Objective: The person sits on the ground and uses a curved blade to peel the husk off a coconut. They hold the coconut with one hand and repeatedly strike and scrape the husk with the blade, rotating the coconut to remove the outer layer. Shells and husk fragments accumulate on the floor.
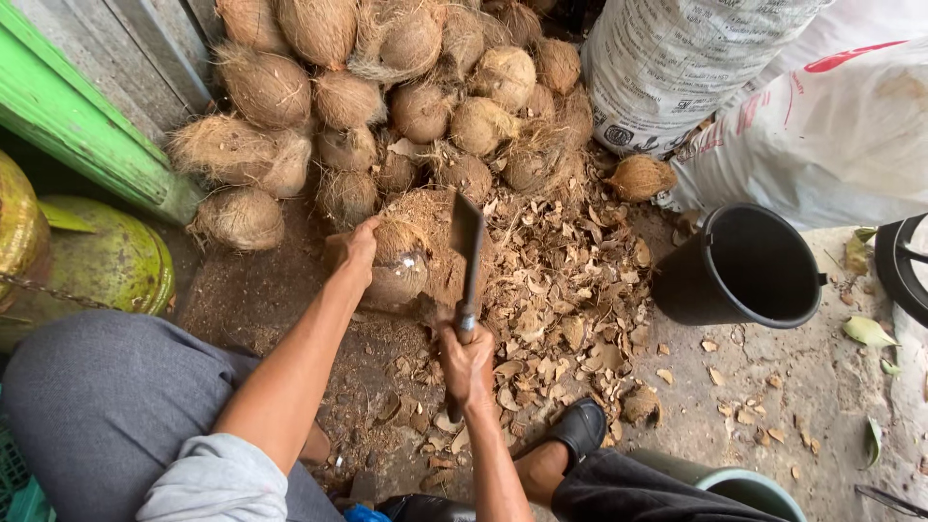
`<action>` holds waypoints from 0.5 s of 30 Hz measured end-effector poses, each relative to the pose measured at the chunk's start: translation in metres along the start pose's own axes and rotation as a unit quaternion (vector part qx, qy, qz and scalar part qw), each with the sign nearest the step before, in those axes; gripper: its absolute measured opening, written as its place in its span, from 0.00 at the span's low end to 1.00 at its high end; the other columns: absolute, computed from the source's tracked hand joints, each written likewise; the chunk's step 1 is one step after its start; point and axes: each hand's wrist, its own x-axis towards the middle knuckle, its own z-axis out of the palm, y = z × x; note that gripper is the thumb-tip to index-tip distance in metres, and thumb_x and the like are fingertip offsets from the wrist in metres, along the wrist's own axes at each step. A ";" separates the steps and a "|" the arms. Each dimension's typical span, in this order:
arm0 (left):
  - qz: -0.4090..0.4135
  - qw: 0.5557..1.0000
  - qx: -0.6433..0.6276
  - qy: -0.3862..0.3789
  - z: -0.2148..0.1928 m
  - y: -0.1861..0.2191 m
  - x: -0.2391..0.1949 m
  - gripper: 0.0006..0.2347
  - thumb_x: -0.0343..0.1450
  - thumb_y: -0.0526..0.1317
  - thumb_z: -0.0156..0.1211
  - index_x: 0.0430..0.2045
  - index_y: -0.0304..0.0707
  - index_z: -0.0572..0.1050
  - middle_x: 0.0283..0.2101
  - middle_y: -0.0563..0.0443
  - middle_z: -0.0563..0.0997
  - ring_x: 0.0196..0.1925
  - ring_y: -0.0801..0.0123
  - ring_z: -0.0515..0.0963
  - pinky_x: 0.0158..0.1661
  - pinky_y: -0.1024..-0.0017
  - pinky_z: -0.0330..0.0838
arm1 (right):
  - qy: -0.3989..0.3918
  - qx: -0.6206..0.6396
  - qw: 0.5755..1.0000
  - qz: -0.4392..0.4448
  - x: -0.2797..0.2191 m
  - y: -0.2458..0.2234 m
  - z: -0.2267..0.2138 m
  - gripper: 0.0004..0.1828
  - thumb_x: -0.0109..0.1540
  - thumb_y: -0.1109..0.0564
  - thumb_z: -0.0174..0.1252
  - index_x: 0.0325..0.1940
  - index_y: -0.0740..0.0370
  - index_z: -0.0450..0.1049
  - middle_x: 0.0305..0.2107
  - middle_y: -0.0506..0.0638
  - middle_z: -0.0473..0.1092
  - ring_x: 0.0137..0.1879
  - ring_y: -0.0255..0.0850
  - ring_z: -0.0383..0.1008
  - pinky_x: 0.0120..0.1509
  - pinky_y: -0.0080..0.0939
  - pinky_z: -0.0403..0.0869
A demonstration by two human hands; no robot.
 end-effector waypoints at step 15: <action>0.176 0.968 0.170 -0.064 -0.018 0.009 -0.075 0.27 0.67 0.65 0.56 0.45 0.42 0.80 0.22 0.53 0.76 0.17 0.73 0.70 0.19 0.70 0.67 | -0.046 0.057 0.991 0.113 -0.009 0.005 0.002 0.16 0.66 0.52 0.55 0.26 0.58 0.74 0.14 0.44 0.68 0.14 0.31 0.59 0.15 0.32 0.61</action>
